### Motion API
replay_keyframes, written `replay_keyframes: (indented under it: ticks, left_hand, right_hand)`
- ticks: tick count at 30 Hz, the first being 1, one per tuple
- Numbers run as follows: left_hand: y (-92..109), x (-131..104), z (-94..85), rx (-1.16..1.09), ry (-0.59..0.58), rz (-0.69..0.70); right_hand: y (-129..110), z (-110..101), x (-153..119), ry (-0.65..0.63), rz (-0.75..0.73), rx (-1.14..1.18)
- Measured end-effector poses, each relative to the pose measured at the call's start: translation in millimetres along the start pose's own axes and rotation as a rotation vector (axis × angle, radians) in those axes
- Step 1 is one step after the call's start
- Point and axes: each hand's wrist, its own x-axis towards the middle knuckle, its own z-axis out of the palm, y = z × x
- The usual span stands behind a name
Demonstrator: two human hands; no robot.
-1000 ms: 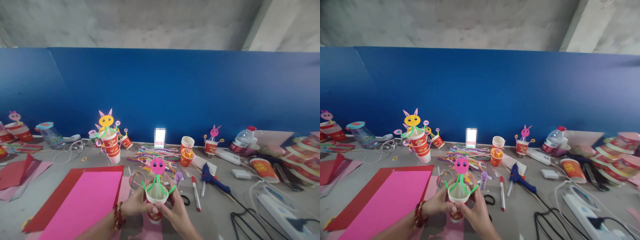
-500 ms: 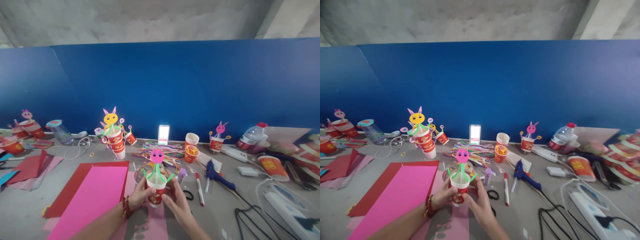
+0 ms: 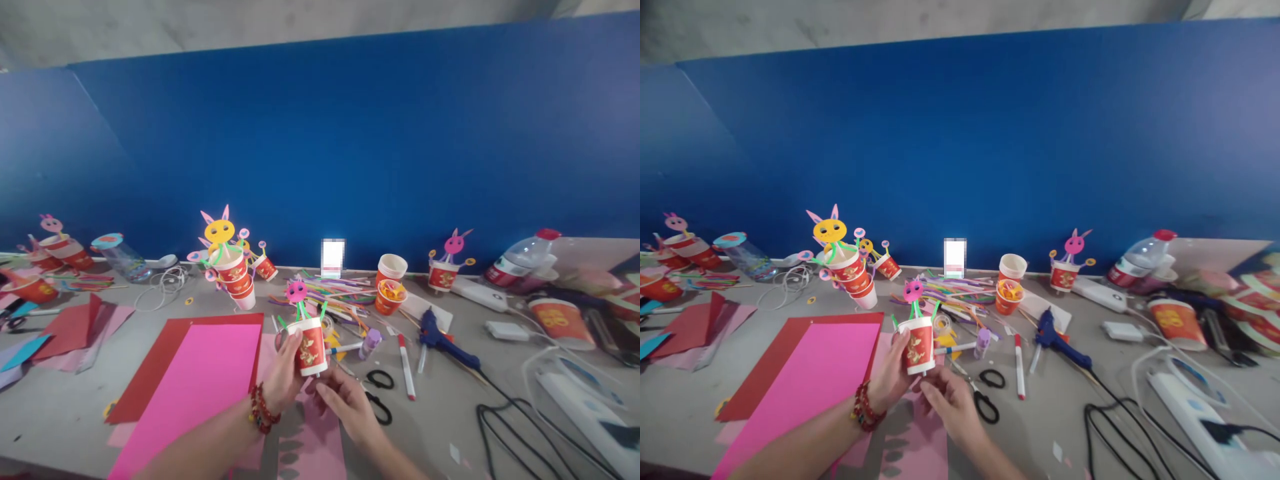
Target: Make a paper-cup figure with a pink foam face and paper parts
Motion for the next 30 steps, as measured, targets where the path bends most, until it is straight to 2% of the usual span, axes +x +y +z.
replay_keyframes:
  ticks: [4, 8, 12, 16, 19, 24, 30]
  left_hand:
    - [-11.8, -0.1, -5.7, 0.083, 0.014, 0.141]
    - [-19.3, -3.5, -10.6, 0.187, -0.097, 0.240]
    - [-20.8, -7.8, -8.9, 0.253, -0.168, 0.307]
    - [-14.4, -5.7, -5.9, 0.280, -0.137, 0.374]
    - [-7.6, -0.5, -6.7, 0.299, -0.092, 0.431]
    - [2.1, 5.0, -8.3, 0.297, -0.145, 0.453]
    - [11.9, 3.3, -3.4, 0.288, -0.170, 0.488]
  right_hand:
    - [-1.0, 3.6, 2.7, 0.033, 0.094, 0.130]
    - [1.5, 2.7, 4.8, 0.077, 0.112, 0.213]
    - [6.7, 2.3, 4.9, 0.032, 0.063, 0.184]
    - [9.8, 3.1, 2.6, 0.033, 0.012, 0.106]
    - [9.8, 3.8, 1.0, 0.030, 0.026, 0.061]
    - [11.9, 2.9, -1.0, -0.028, 0.042, 0.006]
    - [18.2, 0.6, -3.4, -0.025, 0.056, -0.067]
